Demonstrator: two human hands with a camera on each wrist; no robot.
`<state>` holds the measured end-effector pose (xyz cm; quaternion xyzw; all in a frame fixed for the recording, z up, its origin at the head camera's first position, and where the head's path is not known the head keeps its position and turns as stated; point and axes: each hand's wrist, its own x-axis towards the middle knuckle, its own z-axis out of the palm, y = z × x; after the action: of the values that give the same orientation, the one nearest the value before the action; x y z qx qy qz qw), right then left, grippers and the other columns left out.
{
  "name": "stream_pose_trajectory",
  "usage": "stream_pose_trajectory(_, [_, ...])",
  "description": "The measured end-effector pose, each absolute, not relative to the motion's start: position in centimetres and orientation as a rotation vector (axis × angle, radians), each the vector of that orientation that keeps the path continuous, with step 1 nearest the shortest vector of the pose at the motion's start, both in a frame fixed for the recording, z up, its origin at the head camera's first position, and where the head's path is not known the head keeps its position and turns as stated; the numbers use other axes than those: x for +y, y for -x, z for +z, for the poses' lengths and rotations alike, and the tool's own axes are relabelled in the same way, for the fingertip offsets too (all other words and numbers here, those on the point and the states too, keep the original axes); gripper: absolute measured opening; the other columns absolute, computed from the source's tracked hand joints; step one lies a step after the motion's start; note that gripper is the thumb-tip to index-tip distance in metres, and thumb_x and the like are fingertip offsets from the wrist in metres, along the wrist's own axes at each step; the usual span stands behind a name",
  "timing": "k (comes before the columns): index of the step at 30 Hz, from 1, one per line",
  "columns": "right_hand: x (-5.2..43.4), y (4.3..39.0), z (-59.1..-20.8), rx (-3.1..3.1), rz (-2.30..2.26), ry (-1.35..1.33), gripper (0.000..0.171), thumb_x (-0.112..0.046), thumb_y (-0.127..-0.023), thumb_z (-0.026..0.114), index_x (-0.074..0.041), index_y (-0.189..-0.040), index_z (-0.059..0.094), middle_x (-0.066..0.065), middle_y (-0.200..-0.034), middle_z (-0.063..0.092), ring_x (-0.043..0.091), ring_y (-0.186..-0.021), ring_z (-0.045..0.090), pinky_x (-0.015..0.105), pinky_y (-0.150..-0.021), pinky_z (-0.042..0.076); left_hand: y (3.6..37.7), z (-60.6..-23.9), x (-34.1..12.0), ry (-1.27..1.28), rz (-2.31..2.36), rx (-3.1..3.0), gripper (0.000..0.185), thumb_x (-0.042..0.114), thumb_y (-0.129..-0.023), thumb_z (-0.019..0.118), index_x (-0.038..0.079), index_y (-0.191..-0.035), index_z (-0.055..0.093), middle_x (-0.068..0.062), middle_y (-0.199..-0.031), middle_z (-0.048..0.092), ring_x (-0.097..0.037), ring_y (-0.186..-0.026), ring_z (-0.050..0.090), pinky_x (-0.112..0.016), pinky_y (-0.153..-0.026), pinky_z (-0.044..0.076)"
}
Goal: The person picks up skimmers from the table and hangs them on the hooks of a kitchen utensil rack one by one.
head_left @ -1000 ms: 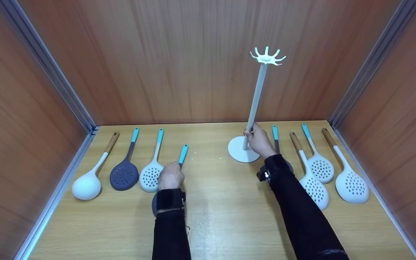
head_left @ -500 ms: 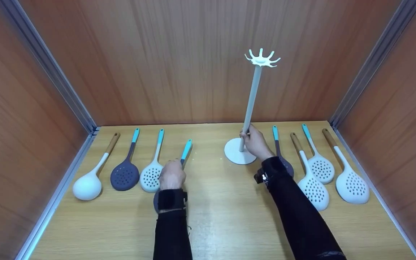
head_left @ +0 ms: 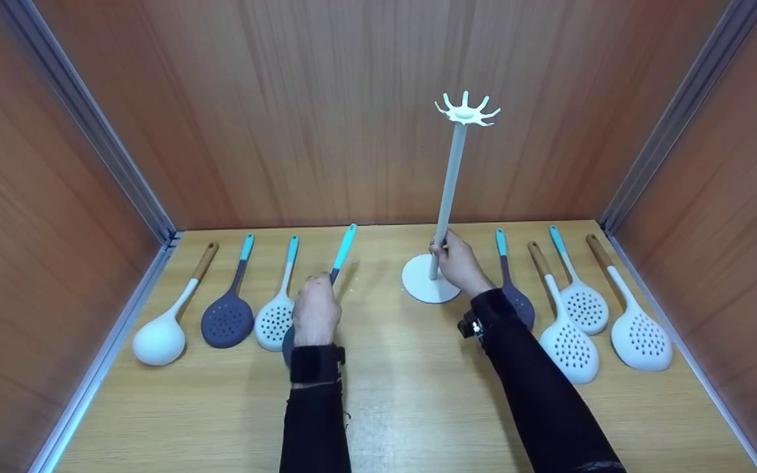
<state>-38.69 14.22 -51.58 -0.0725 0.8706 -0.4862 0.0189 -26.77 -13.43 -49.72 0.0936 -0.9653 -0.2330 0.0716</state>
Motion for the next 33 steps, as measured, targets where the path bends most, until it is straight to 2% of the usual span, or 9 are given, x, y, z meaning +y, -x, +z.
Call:
stream_pose_trajectory(10, [14.3, 38.5, -51.5, 2.678, -1.517, 0.271, 0.018, -0.012, -0.125, 0.053, -0.002, -0.135, 0.063, 0.023, -0.137, 0.074, 0.040, -0.139, 0.072, 0.057, -0.125, 0.060, 27.1, -49.0, -11.8, -0.220, -0.787, -2.709, 0.032, -0.013, -0.112, 0.058, -0.007, -0.137, 0.077, -0.030, -0.119, 0.080, -0.050, -0.112, 0.083, -0.063, -0.094, 0.072])
stream_pose_trajectory(20, [14.2, 38.2, -51.1, 2.627, -1.514, 0.266, 0.018, -0.013, -0.126, 0.053, -0.003, -0.135, 0.064, 0.020, -0.140, 0.073, 0.039, -0.143, 0.071, 0.058, -0.128, 0.059, 27.1, -48.1, -10.4, -0.211, -0.817, -2.650, 0.033, -0.009, -0.114, 0.057, -0.006, -0.140, 0.078, -0.030, -0.117, 0.081, -0.049, -0.110, 0.083, -0.063, -0.092, 0.072])
stream_pose_trajectory(28, [13.4, 37.7, -51.1, 2.605, -1.510, 0.293, 0.017, -0.012, -0.125, 0.053, -0.004, -0.135, 0.064, 0.019, -0.137, 0.072, 0.037, -0.139, 0.070, 0.058, -0.129, 0.058, 27.1, -47.4, -10.0, -0.209, -0.829, -2.637, 0.036, -0.006, -0.117, 0.056, -0.004, -0.147, 0.076, -0.028, -0.125, 0.082, -0.045, -0.117, 0.083, -0.058, -0.099, 0.072])
stream_pose_trajectory(33, [13.1, 37.3, -51.1, 2.630, -1.492, 0.357, 0.013, -0.009, -0.125, 0.054, -0.003, -0.131, 0.063, 0.017, -0.131, 0.071, 0.036, -0.134, 0.071, 0.059, -0.126, 0.060, 27.3, -47.4, -9.6, -0.183, -0.850, -2.601, 0.037, -0.006, -0.116, 0.057, -0.003, -0.147, 0.076, -0.026, -0.124, 0.082, -0.043, -0.115, 0.083, -0.056, -0.098, 0.072])
